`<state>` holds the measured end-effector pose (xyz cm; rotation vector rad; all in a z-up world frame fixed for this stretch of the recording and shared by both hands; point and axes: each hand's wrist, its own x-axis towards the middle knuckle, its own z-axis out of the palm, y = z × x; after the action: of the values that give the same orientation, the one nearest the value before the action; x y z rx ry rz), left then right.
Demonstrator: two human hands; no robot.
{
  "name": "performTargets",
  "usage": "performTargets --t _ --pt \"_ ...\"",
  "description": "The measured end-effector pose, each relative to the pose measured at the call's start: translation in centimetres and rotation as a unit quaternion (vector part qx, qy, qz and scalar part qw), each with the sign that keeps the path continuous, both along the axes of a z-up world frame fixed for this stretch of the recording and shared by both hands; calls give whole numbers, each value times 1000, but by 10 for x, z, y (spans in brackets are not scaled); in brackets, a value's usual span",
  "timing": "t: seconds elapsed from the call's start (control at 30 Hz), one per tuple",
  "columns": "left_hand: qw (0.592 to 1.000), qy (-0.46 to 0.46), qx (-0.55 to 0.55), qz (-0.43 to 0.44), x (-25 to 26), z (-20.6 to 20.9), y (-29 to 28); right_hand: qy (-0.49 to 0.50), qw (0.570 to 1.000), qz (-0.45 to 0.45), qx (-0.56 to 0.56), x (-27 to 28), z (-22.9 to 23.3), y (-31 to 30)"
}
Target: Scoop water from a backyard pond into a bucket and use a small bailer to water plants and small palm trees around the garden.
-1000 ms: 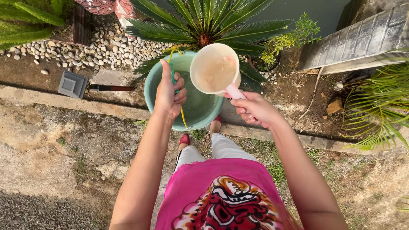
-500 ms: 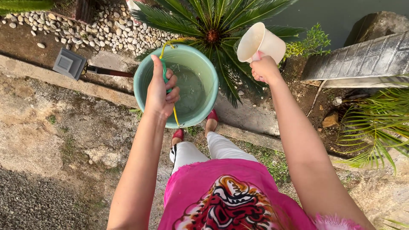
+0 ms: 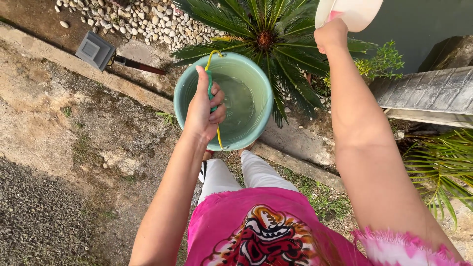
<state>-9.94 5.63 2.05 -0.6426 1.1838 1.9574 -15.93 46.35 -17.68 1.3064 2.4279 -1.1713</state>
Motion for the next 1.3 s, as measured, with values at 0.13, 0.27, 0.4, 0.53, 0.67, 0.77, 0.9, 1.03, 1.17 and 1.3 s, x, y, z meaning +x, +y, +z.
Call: performTargets --t 0.13,0.27,0.4,0.53,0.67,0.77,0.9,1.03,1.17,1.3 --pt "1000 -8 -8 -4 3 -5 6 0 1000 23 7 -22 17 -22" --pt "1000 -8 3 -22 3 -8 9 -7 998 65 1 -26 21 -49" --pt "1000 -3 -2 -19 2 -5 10 -41 993 107 5 -20 13 -67" --pt "1000 8 2 -21 1 1 8 -91 985 138 43 4 26 -77" --pt "999 20 10 -29 -2 8 6 -148 960 179 154 16 15 -63" --pt "999 26 17 -32 -3 15 3 -155 949 170 217 34 18 -54" --pt "998 39 38 -43 -8 24 -4 -39 961 128 243 83 31 -73" --pt "995 51 57 -70 -11 43 -5 118 983 100 104 140 65 -129" --pt "988 58 97 -107 -5 59 -7 59 976 -13 -208 184 90 -188" --pt "975 74 122 -169 -2 79 -8 93 928 -102 -347 212 99 -245"
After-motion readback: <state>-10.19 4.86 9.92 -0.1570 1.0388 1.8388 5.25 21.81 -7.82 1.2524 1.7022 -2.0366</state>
